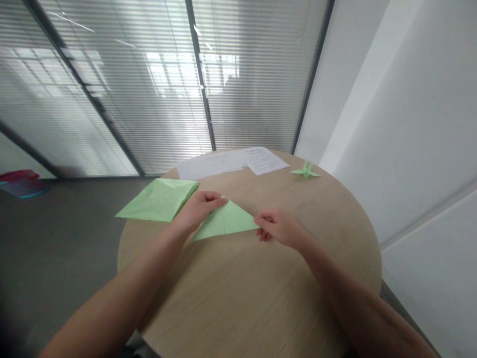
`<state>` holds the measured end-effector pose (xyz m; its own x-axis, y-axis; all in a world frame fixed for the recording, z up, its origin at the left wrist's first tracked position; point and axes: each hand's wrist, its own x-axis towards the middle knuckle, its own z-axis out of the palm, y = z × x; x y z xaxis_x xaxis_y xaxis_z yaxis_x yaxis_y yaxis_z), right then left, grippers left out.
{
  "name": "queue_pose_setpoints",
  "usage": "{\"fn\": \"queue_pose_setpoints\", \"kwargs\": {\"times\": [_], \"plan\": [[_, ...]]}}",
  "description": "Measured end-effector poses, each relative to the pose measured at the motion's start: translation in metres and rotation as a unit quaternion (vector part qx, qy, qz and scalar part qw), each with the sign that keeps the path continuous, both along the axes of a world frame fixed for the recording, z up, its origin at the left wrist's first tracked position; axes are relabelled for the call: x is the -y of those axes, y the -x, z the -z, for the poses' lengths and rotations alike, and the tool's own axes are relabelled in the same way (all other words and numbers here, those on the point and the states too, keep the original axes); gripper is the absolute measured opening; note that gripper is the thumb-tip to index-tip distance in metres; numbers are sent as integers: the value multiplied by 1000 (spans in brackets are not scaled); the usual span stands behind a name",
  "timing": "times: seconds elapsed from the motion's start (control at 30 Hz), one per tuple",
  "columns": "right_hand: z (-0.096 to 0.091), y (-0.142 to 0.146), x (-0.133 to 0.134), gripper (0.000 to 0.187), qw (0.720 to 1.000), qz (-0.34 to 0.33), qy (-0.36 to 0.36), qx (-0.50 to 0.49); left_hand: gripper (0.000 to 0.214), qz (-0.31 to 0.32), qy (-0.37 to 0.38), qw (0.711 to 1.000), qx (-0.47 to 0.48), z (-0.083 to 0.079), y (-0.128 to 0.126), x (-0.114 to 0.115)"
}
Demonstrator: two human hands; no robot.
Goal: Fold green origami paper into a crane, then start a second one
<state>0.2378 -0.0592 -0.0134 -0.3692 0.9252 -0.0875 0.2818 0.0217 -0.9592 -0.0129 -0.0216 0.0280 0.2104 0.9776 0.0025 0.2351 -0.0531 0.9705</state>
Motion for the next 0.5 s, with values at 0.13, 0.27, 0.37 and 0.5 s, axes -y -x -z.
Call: {"fn": "queue_pose_setpoints", "kwargs": {"times": [0.13, 0.27, 0.37, 0.5], "plan": [[0, -16, -7, 34, 1000, 7, -4, 24, 31, -33, 6, 999, 25, -4, 6, -2], [6, -22, -18, 31, 996, 92, -3, 22, 31, -42, 3, 999, 14, 0, 7, -6], [8, -14, -20, 34, 989, 146, -23, -10, 31, -21, -7, 1000, -14, 6, 4, -6], [9, 6, -10, 36, 995, 85, -51, -4, 31, 5, -11, 998, -54, 15, -7, -2]]}}
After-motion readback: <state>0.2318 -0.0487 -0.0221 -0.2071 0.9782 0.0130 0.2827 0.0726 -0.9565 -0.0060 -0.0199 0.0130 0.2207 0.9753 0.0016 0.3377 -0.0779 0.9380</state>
